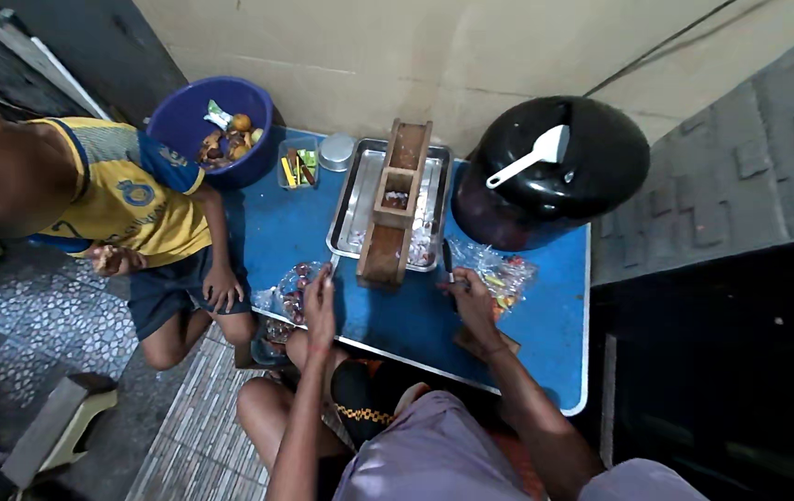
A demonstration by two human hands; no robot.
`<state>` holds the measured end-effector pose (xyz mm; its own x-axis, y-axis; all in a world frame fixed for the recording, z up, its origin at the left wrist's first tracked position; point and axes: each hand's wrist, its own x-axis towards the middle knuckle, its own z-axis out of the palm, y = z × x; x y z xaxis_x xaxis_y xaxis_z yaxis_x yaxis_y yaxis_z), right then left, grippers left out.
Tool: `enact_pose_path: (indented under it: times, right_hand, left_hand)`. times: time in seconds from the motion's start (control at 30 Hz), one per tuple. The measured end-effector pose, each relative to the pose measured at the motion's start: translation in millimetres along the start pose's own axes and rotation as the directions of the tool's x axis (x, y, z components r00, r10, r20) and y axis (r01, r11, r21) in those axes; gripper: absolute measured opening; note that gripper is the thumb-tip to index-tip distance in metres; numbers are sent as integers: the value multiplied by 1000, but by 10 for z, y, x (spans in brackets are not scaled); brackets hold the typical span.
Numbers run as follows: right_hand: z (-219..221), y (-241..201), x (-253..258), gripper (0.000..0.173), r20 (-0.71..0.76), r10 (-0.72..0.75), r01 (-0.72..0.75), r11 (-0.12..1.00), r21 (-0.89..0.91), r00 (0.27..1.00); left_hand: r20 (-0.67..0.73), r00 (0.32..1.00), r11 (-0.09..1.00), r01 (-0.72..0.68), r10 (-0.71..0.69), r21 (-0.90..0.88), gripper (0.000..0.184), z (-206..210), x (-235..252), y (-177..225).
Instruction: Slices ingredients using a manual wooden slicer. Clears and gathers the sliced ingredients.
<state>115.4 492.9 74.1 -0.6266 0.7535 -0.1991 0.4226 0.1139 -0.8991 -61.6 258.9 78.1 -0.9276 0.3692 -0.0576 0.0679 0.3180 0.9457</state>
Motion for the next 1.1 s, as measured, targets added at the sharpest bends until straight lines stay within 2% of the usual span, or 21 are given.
enact_pose_path:
  times: [0.1,0.2,0.27,0.33,0.43,0.63,0.7,0.77,0.87,0.93,1.0,1.1]
  right_hand:
    - [-491,-33,-290,34,-135,21,-28,998,-50,991]
    - [-984,225,-395,34,-333,41,-78,992,-98,942]
    - [-1231,420,-395,34,-421,98,-171,976,-138,902]
    - [-1355,623,-363,34,-443,198,-302,937,-177,874]
    - [-1348,860,-298,36,-381,313,-423,870,-252,870]
    - [-1175,925,-209,37,-318,280,-395,830,-394,906]
    - [-1179,776,-201,36,-318,203,-332,838,-433,926]
    - [-1173,592,-193,33,-297,40,-189,849,-493,954]
    - [-1069,319,-114,28,-184,-142,32,865,-501,973]
    - [-970,264,43,24,-77,-212,142,843,-519,974]
    - [-855,319,243,23,20,-198,173,800,-575,980]
    - [-724,477,483,29,116,-22,100,677,-729,993]
  left_hand:
    - [-87,996,998,4,2,66,43,-539,-432,-310]
    - [-226,973,991,81,-54,111,45,-1020,-859,-632]
    - [-338,938,982,133,-80,136,44,-1246,-1098,-869]
    - [-414,906,972,171,-90,163,42,-1408,-1282,-1045]
    - [-483,870,954,220,-98,202,42,-1511,-1485,-1154]
    - [-520,852,941,227,-65,253,41,-1445,-1671,-1162]
    - [-526,850,939,208,-35,273,41,-1411,-1695,-1182]
    - [-524,852,942,192,-20,277,41,-1379,-1718,-1162]
    - [-508,861,945,163,4,283,41,-1331,-1736,-1109]
    - [-504,864,952,137,20,274,40,-1289,-1733,-1048]
    - [-489,872,963,105,31,248,39,-1248,-1733,-961]
    - [-459,886,969,48,70,242,39,-1189,-1746,-842]
